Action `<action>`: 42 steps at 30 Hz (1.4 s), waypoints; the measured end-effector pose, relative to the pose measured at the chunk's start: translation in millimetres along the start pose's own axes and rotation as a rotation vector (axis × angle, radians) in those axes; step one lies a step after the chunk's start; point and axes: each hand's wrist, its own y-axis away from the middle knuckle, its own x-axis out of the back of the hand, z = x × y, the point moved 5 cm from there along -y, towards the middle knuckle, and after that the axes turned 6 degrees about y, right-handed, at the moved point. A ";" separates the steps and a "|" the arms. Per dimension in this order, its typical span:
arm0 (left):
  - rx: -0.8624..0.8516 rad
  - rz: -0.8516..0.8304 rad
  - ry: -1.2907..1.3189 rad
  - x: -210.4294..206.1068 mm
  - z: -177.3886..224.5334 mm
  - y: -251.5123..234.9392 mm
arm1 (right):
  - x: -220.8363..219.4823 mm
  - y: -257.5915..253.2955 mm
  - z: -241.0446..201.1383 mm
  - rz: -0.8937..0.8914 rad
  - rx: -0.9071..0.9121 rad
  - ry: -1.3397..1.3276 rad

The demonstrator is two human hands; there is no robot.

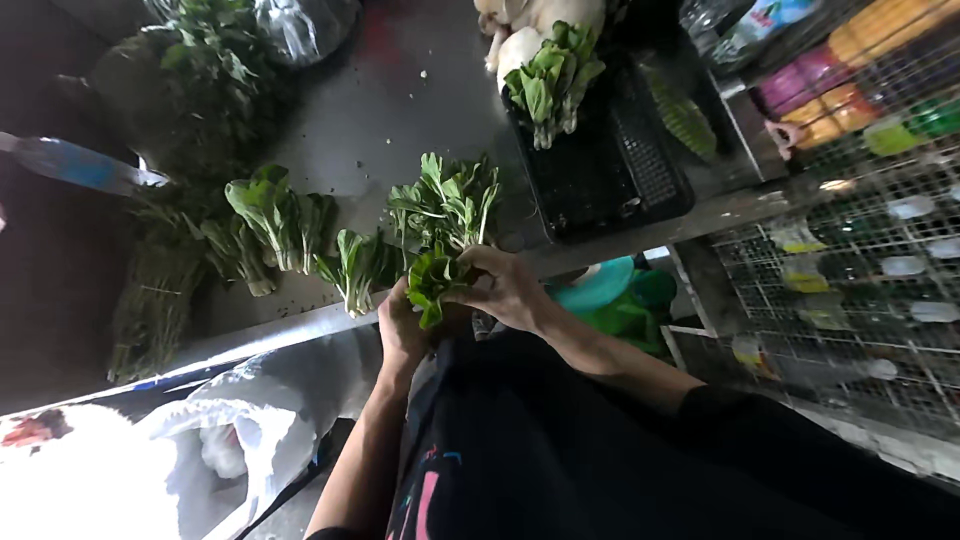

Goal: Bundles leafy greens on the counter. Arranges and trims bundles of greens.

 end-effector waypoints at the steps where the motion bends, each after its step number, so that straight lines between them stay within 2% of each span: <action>1: 0.019 0.022 -0.012 1.9 -0.2 0.6 | -1.3 -0.9 -2.2 0.019 0.057 0.003; 4: 0.103 0.070 -0.073 10.1 -4.9 1.3 | -3.7 -1.0 -2.7 0.054 0.119 -0.033; 8: 0.159 0.054 -0.149 13.7 -1.5 0.2 | -1.9 6.1 3.0 0.117 0.041 -0.084; 15: 0.195 0.092 -0.079 15.4 -7.7 1.1 | -1.7 16.9 23.1 0.251 -0.082 -0.217; 19: 0.146 0.084 0.166 14.4 -14.9 -1.1 | -3.8 16.0 39.6 0.242 -0.239 -0.296; 22: 0.196 0.097 0.464 6.5 -20.4 -2.9 | -12.3 18.0 51.3 0.254 -0.345 -0.595; 25: 0.263 0.142 0.795 2.2 -23.5 -1.5 | -13.7 15.7 62.9 0.363 -0.596 -0.884; 28: 0.302 0.137 0.875 11.8 -28.8 0.5 | 8.4 2.9 81.6 0.466 -0.646 -0.786; 30: 0.341 0.113 0.798 19.5 -37.6 6.3 | 23.3 -9.3 96.6 0.435 -0.606 -0.493; 31: 0.365 0.109 0.730 22.9 -43.4 9.2 | 29.2 -16.6 103.7 0.365 -0.581 -0.272; 33: 0.393 0.113 0.566 28.7 -54.6 15.1 | 34.4 -29.1 107.1 0.097 -0.538 0.192; 34: 0.401 0.121 0.467 32.4 -58.7 17.9 | 30.7 -33.1 101.4 -0.021 -0.513 0.332; 36: 0.417 0.122 0.207 41.4 -64.4 25.4 | 10.9 -31.8 82.7 -0.163 -0.402 0.371; 38: 0.479 0.074 -0.143 47.0 -64.2 32.6 | -20.6 -19.7 63.1 -0.331 -0.314 0.252; 40: 0.514 -0.009 -0.392 46.5 -60.5 35.8 | -59.3 -5.8 50.4 -0.488 -0.329 0.131; 42: 0.528 -0.100 -0.530 45.1 -63.9 40.8 | -94.6 6.2 46.1 -0.509 -0.360 0.116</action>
